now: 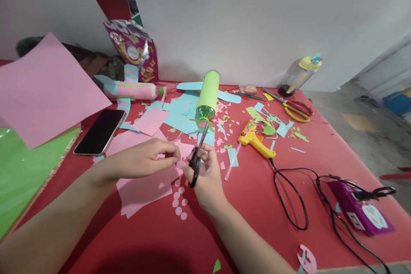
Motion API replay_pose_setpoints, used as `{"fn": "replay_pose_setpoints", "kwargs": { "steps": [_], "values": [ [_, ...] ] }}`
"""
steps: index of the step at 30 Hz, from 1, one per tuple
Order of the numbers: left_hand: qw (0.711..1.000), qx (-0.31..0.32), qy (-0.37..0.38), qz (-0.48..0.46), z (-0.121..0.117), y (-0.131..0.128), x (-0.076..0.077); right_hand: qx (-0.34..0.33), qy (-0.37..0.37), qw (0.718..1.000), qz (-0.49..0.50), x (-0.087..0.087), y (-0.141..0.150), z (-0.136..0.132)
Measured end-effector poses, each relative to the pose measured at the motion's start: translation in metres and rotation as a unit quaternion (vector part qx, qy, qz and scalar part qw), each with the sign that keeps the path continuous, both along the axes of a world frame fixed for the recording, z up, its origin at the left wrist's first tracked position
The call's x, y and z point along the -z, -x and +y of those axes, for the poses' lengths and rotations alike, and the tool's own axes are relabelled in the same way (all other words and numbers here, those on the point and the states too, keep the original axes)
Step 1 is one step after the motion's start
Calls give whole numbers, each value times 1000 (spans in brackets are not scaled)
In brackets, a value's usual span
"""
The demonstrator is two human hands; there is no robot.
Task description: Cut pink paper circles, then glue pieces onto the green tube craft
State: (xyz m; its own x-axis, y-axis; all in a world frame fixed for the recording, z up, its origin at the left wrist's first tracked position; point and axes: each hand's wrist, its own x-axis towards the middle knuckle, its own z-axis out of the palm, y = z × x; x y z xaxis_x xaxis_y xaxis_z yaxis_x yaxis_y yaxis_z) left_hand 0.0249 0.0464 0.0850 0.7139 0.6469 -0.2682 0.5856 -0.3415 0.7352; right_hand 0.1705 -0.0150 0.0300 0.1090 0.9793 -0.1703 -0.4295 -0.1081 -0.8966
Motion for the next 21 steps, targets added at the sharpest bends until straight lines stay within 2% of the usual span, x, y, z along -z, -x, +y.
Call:
{"fn": "replay_pose_setpoints", "kwargs": {
  "steps": [6, 14, 17, 21],
  "values": [
    [1000, 28, -1, -2, -1, -2, 1, -21, -19, 1000, -12, -2, 2, -1],
    [1000, 26, -7, -2, -1, -3, 2, -18, -15, 1000, -10, -3, 2, 0],
    [1000, 0, -10, -19, -1, -4, 1, -6, -7, 1000, -1, -1, 1, 1],
    [993, -74, -25, -86, -1, -4, 1, -9, 1, 1000, 13, 3, 1, -1]
  ]
}}
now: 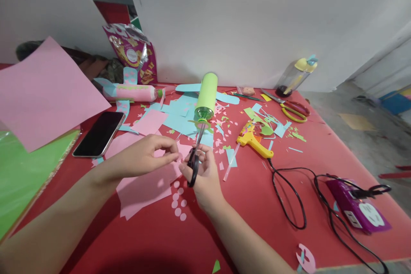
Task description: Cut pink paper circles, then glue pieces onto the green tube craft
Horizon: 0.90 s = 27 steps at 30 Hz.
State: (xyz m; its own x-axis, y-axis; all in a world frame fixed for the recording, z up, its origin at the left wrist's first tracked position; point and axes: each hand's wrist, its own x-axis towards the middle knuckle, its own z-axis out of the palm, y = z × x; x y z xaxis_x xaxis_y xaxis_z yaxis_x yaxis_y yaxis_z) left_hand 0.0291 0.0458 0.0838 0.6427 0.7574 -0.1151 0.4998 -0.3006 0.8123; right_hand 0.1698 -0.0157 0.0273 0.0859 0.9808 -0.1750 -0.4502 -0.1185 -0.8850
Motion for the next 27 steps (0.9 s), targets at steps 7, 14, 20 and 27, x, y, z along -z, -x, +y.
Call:
{"fn": "replay_pose_setpoints", "kwargs": {
  "steps": [7, 14, 20, 27],
  "values": [
    [977, -163, 26, -137, -1, -1, 1, -104, -45, 993, 34, 5, 0, -3],
    [972, -170, 32, -157, -4, -2, 0, -149, -55, 987, 31, 5, -2, -4],
    [978, -153, 25, -137, -5, -7, 0, -155, -62, 985, 29, 5, -3, -5],
    [974, -165, 25, -153, -7, -12, 6, -149, -78, 985, 31, 7, -3, -5]
  ]
}}
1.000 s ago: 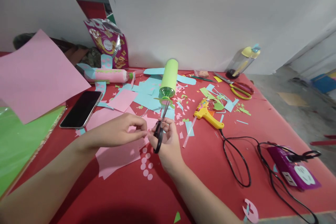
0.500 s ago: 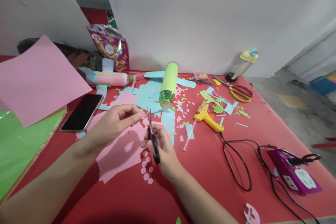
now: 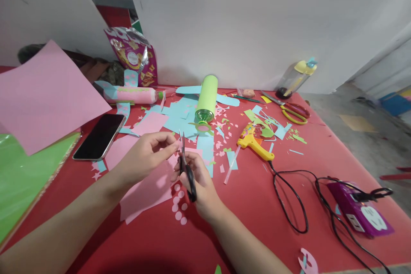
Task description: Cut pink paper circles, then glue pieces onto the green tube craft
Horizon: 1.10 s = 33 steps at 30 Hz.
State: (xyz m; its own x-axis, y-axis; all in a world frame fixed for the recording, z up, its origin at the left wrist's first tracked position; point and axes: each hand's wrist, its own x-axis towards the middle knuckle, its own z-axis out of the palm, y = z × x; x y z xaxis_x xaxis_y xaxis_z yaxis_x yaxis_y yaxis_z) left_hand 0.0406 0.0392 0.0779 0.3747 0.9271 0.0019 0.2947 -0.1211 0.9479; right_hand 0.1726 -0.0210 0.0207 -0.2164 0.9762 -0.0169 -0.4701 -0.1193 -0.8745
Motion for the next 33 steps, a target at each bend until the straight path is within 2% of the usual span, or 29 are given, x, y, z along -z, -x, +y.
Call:
{"fn": "replay_pose_setpoints", "kwargs": {
  "steps": [20, 33],
  "values": [
    [999, -36, 4, 4, -5, -6, -1, 14, 23, 999, -17, 0, 0, 1],
    [997, -35, 44, -45, -7, -8, -1, 27, 14, 999, -45, 0, -1, 0]
  ]
}}
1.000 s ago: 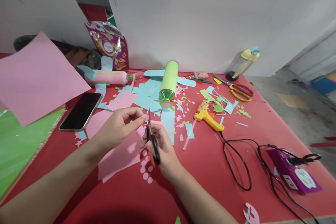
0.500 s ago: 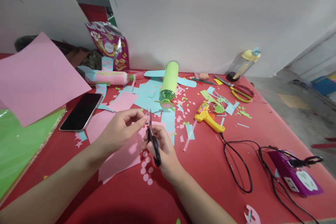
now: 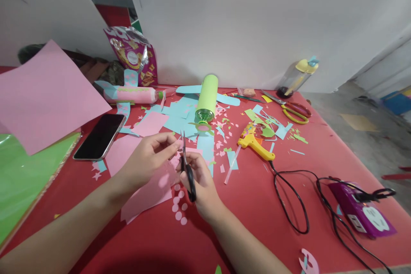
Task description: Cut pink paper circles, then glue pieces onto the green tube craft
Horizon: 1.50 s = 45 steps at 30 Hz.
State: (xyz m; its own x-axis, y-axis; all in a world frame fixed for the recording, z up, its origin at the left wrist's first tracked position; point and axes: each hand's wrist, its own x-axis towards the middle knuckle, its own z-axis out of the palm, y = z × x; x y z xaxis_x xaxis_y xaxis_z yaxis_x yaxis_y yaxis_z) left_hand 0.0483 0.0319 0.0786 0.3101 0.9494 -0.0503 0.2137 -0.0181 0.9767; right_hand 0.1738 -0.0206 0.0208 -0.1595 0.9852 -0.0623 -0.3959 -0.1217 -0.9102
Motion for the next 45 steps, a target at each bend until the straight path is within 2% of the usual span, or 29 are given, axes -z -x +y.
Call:
{"fn": "replay_pose_setpoints", "kwargs": {
  "steps": [29, 45],
  "values": [
    [997, 36, -52, 36, 7, 9, -3, -1, 10, 1000, 14, -8, 2, 1],
    [994, 61, -63, 71, 10, 17, -7, -7, 25, 999, 24, -5, 2, 0]
  ]
}}
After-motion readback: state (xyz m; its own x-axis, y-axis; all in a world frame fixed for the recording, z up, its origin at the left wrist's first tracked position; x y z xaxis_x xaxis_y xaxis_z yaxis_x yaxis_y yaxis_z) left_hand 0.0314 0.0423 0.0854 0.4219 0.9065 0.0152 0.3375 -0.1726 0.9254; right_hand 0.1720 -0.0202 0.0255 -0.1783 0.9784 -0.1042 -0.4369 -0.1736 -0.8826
